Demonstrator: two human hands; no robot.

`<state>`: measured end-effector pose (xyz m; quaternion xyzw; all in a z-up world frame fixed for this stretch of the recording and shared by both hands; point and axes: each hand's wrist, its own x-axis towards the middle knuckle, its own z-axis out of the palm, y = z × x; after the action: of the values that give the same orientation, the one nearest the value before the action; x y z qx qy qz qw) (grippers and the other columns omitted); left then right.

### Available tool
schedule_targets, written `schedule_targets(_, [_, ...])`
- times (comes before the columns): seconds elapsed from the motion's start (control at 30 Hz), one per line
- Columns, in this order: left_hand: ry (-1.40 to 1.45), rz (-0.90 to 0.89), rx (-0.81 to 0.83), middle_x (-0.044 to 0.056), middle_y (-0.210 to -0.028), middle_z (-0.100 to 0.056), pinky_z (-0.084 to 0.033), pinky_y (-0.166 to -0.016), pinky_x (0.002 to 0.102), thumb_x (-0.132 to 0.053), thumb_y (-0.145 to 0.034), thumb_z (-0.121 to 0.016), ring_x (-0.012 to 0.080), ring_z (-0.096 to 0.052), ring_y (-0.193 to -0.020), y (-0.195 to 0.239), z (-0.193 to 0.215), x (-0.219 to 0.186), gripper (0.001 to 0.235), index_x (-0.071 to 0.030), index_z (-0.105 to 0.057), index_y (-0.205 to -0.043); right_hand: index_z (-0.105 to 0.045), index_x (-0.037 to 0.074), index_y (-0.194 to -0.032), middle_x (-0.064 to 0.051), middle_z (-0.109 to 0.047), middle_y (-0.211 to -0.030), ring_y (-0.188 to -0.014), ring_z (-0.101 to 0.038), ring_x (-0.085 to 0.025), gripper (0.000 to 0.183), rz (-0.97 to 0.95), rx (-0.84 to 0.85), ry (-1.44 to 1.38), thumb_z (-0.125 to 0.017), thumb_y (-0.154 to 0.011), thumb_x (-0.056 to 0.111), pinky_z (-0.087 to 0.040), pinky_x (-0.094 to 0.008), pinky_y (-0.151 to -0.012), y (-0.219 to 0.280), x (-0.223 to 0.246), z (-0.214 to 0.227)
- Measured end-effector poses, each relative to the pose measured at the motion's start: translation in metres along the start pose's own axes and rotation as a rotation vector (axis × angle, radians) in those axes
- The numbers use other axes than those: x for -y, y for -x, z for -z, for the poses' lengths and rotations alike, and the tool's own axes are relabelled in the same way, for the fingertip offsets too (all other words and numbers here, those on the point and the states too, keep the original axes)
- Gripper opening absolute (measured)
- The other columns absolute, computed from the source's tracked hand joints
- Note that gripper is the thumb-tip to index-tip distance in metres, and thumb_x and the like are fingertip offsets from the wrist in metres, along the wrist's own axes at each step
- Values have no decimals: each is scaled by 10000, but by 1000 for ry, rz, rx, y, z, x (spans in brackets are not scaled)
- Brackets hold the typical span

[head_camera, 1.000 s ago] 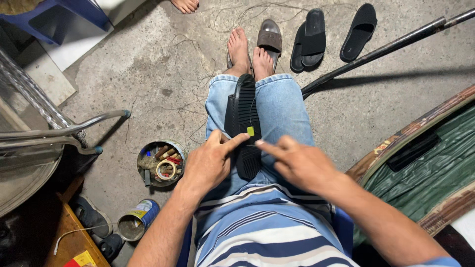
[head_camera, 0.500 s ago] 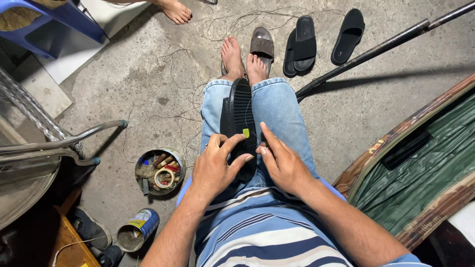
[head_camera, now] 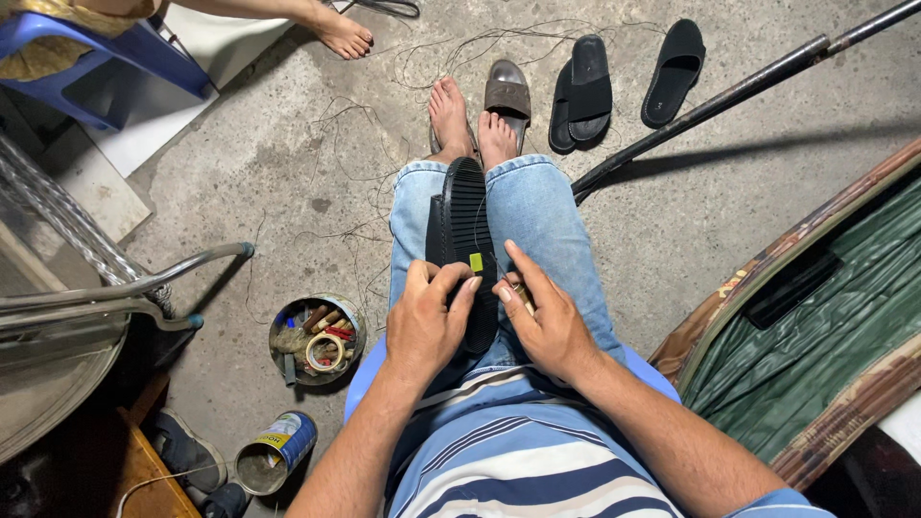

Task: The person sits on a blue plastic chair and sews a black slipper resting on their lap using a needle and thread. They repeatedly push the needle through the slipper's strap and pull the thread tight to secure the stitching.

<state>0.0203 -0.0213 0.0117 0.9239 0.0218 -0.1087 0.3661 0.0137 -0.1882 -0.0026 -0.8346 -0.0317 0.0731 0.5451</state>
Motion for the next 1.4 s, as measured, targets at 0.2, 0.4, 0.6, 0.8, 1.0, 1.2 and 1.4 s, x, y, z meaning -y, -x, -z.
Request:
schedule_targets(0.2, [148, 38, 48, 51, -904, -500, -522, -679, 498, -325, -897, -534, 393, -631, -787, -1, -1, 5, 115, -241, -592, -950, -637, 208, -1154, -9, -627, -633, -579, -566, -155, 430, -318, 17, -113, -725, -743, 297, -481, -297, -590, -16, -14, -1])
schedule_targets(0.4, [212, 26, 57, 82, -905, -507, -512, -684, 497, -302, -912, -514, 409, -617, -805, 0, 3, 2, 123, -211, -585, -952, -716, 203, -936, 12, -566, -508, -491, -482, -77, 195, -301, 38, -178, -726, -744, 241, -414, -202, -472, -24, -13, -10])
schedule_targets(0.6, [246, 13, 61, 107, -892, -504, -505, -686, 495, -284, -921, -501, 425, -608, -806, -1, 3, 3, 138, -181, -583, -962, -696, 158, -841, -18, -566, -519, -500, -467, -85, 108, -312, 37, -200, -704, -767, 236, -396, -209, -458, -22, -17, -8])
schedule_targets(0.8, [266, 30, 78, 118, -899, -509, -496, -694, 491, -275, -927, -489, 424, -605, -808, -3, 2, 6, 151, -162, -584, -961, -685, 153, -822, -48, -594, -539, -510, -508, -113, 108, -325, 28, -156, -698, -750, 232, -424, -253, -474, -20, -25, -9])
schedule_targets(1.0, [275, 36, 84, 117, -906, -498, -490, -703, 488, -273, -932, -480, 424, -598, -821, -4, 2, 7, 151, -158, -574, -962, -515, 124, -1260, -170, -660, -739, -658, -588, -282, 490, -291, 113, -61, -602, -794, 251, -464, -428, -652, -9, 12, 15])
schedule_targets(1.2, [279, 40, 98, 115, -916, -491, -482, -716, 493, -281, -932, -476, 438, -584, -835, -4, 2, 5, 148, -168, -568, -961, -366, 81, -1387, -158, -696, -785, -712, -626, -304, 578, -218, 260, -22, -508, -836, 186, -480, -433, -668, 7, 18, 24])
schedule_targets(1.4, [295, 26, 81, 112, -906, -488, -475, -742, 475, -291, -933, -471, 421, -580, -857, -3, 3, 8, 159, -169, -570, -964, -348, 135, -1401, -109, -714, -782, -708, -642, -301, 620, -243, 310, 53, -538, -814, 185, -494, -412, -649, 3, 19, 19])
